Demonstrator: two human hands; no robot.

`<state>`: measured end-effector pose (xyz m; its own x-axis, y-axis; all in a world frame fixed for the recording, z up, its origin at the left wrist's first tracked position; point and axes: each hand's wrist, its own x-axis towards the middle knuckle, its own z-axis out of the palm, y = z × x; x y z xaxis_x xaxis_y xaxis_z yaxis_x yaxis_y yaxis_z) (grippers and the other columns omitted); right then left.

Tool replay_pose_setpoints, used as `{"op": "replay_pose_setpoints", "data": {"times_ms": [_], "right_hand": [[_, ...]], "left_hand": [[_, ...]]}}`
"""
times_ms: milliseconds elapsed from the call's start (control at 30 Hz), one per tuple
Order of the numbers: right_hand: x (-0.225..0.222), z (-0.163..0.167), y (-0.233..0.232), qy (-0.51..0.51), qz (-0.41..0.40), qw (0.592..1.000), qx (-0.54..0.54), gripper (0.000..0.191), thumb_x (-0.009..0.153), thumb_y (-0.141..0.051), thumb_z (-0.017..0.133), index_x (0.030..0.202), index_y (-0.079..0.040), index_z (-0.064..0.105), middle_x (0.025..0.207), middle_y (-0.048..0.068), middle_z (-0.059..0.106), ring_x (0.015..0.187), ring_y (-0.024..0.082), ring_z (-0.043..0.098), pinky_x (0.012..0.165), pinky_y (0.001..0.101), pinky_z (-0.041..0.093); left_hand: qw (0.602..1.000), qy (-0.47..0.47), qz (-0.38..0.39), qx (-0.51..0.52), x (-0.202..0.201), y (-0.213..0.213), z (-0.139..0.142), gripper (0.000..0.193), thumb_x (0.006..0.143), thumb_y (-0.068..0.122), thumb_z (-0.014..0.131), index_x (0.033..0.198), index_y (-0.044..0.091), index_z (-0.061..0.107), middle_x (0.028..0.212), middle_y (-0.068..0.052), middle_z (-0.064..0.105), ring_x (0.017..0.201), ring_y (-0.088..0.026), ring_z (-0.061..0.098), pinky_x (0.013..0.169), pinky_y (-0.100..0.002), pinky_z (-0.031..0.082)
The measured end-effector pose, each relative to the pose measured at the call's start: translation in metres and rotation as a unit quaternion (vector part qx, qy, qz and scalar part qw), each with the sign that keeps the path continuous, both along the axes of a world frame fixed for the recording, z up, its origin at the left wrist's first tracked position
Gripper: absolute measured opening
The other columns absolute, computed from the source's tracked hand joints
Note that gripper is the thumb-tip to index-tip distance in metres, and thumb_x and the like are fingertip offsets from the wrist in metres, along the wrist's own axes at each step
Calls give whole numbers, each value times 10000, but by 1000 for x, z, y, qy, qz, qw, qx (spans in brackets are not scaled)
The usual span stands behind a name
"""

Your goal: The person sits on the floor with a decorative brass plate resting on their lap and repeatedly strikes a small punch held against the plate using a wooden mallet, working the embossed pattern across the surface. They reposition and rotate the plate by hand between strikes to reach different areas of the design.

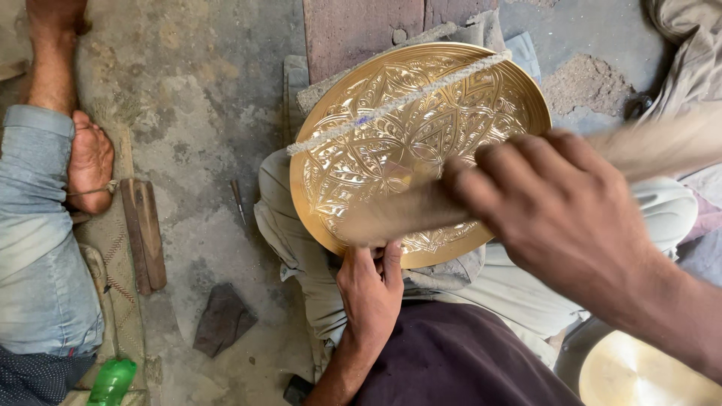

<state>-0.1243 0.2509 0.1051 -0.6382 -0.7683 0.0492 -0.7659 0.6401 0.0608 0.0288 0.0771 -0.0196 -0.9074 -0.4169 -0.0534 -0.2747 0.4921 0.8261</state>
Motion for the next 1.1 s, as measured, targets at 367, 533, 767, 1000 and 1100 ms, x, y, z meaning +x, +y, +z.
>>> {"op": "replay_pose_setpoints", "data": {"times_ms": [367,533,767,1000,1100], "right_hand": [[1,-3,-13,56,79,994,45,419,997,-224,557,1389,-81,597,1038,54,702,911,214,669,847,370,504],[-2,5,-16,58,89,979,175,517,971,-305,577,1448,-106,555,995,13,659,923,204,668,856,345,522],[-3,1,-11,-40,-16,999,5,473,927,-189,593,1394,-113,592,1036,39,680,935,207,681,872,355,524],[-4,-9,8,-73,-115,991,6,448,946,-92,616,1394,-91,594,1033,73,710,886,212,697,837,372,529],[3,-11,16,-48,-111,991,50,443,944,-83,610,1384,-133,607,1049,78,727,878,241,703,825,395,534]], "left_hand": [[998,17,-20,-64,4,-7,-13,248,987,229,730,923,9,636,771,-103,698,668,-245,696,597,-390,535],[999,12,-9,52,0,-9,-10,250,1017,235,667,1038,-9,619,857,-88,721,758,-211,769,610,-327,596],[998,20,-54,11,-13,-12,5,225,1011,210,681,1014,8,582,842,-113,674,715,-285,707,638,-394,556],[995,4,-99,-22,-28,-17,10,255,995,223,704,981,8,568,825,-147,647,739,-355,678,648,-458,506],[992,-19,-124,-20,-34,-19,9,255,967,217,723,990,9,577,851,-153,672,756,-369,682,653,-471,503]]}}
